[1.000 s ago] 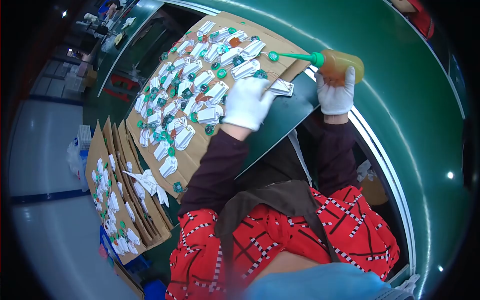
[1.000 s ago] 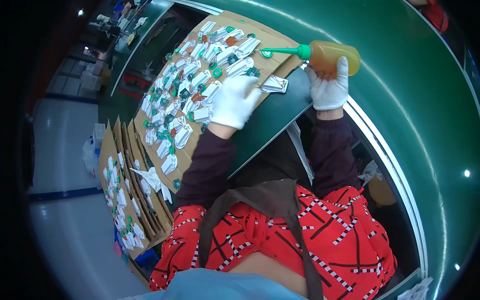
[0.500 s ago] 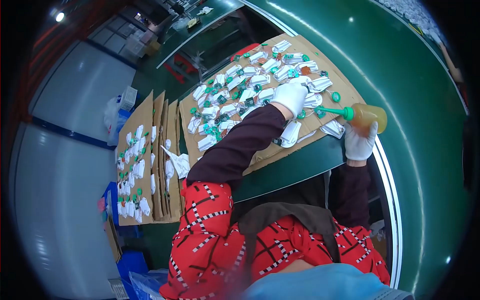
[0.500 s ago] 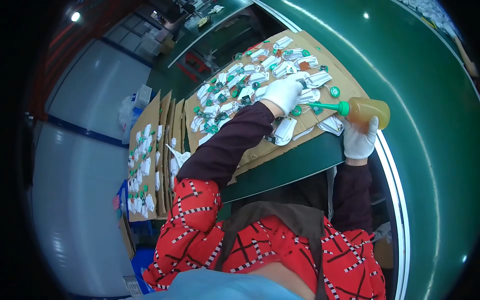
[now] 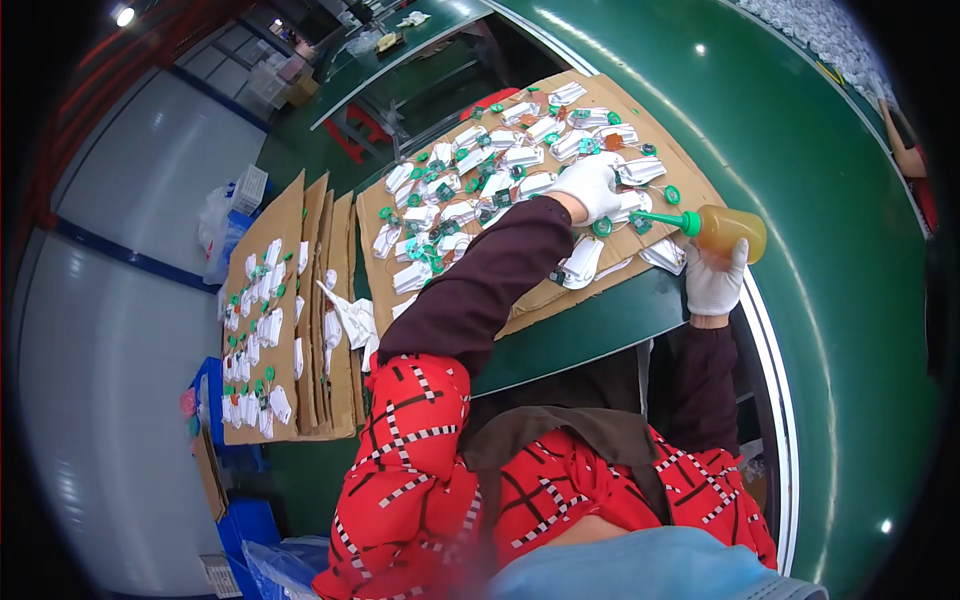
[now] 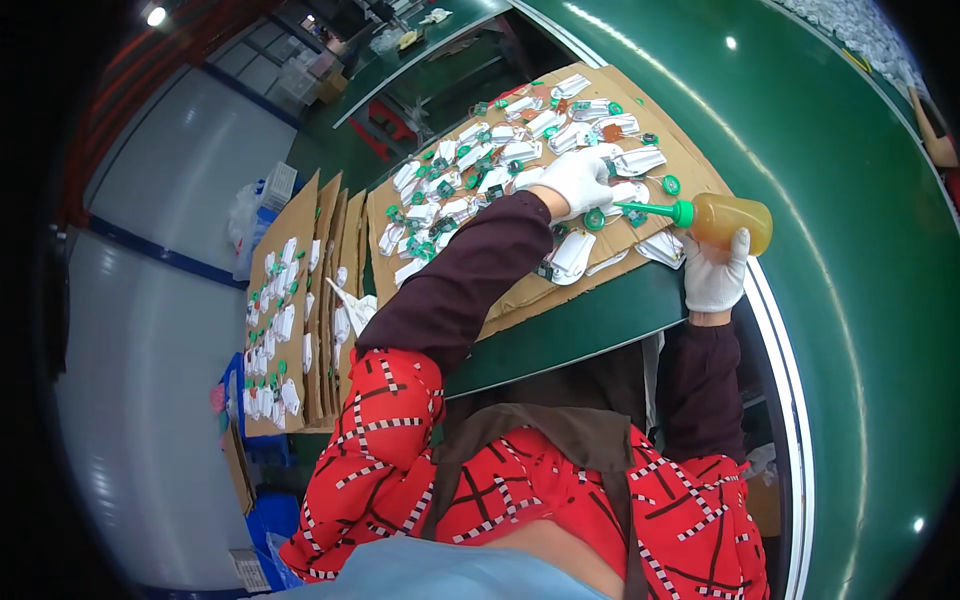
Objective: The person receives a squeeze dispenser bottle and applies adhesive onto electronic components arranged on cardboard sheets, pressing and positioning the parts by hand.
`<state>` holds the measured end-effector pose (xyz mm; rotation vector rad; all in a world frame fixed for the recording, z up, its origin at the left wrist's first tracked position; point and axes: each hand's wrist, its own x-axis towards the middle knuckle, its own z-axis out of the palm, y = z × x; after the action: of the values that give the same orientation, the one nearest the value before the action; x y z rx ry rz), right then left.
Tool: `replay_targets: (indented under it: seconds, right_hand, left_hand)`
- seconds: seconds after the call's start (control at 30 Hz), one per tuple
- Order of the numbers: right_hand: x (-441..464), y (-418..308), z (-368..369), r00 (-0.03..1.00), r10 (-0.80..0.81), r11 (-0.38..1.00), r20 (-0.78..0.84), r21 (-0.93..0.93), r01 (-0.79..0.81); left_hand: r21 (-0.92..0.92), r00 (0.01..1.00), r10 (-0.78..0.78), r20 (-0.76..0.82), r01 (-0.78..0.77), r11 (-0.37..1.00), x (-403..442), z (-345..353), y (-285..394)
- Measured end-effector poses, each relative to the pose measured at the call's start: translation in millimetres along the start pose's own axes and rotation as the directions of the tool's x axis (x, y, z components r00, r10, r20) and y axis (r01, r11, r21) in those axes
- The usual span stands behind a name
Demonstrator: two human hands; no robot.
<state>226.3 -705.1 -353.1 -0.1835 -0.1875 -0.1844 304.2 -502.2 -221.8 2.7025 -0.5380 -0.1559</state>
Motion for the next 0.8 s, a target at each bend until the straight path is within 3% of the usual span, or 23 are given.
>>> replay_targets:
  seconds: [0.1, 0.17, 0.23, 0.3, 0.37, 0.6, 0.7, 0.8]
  right_hand:
    - [-4, -1, 5, 0.999, -0.024, 1.0, -0.022, -0.007, 0.024]
    - [-6, -3, 7, 0.999, -0.041, 0.999, -0.023, -0.023, 0.04]
    - [-8, -3, 8, 0.996, -0.053, 0.996, -0.078, -0.07, 0.048]
    - [-8, -6, -2, 0.995, -0.025, 0.998, -0.098, -0.052, 0.02]
    - [-10, -5, -3, 0.985, -0.051, 0.998, -0.162, -0.05, 0.043]
    - [3, -12, 1, 0.997, 0.065, 0.998, 0.041, -0.006, -0.065]
    - [2, -11, -5, 0.999, 0.037, 0.999, -0.026, 0.038, -0.036]
    - [3, -9, -8, 0.999, 0.044, 0.999, 0.022, 0.002, -0.044]
  left_hand:
    - [-0.173, 0.999, 0.034, -0.042, -0.041, 0.984, 2, 4, -5]
    - [-0.183, 0.995, 0.059, -0.074, -0.072, 0.98, 6, 14, -11]
    - [-0.034, 0.939, 0.251, -0.236, -0.266, 0.963, 7, 19, -19]
    - [-0.182, 0.999, 0.036, 0.004, -0.035, 0.983, 10, 10, -17]
    - [-0.224, 0.999, 0.026, 0.021, -0.021, 0.974, 12, 12, -25]
    - [-0.253, 0.999, 0.045, 0.009, -0.041, 0.967, 7, 13, -31]
    - [-0.261, 0.999, 0.036, -0.019, -0.04, 0.964, 4, 14, -28]
    - [0.178, 0.99, 0.118, -0.074, -0.103, 0.979, 0, 6, -15]
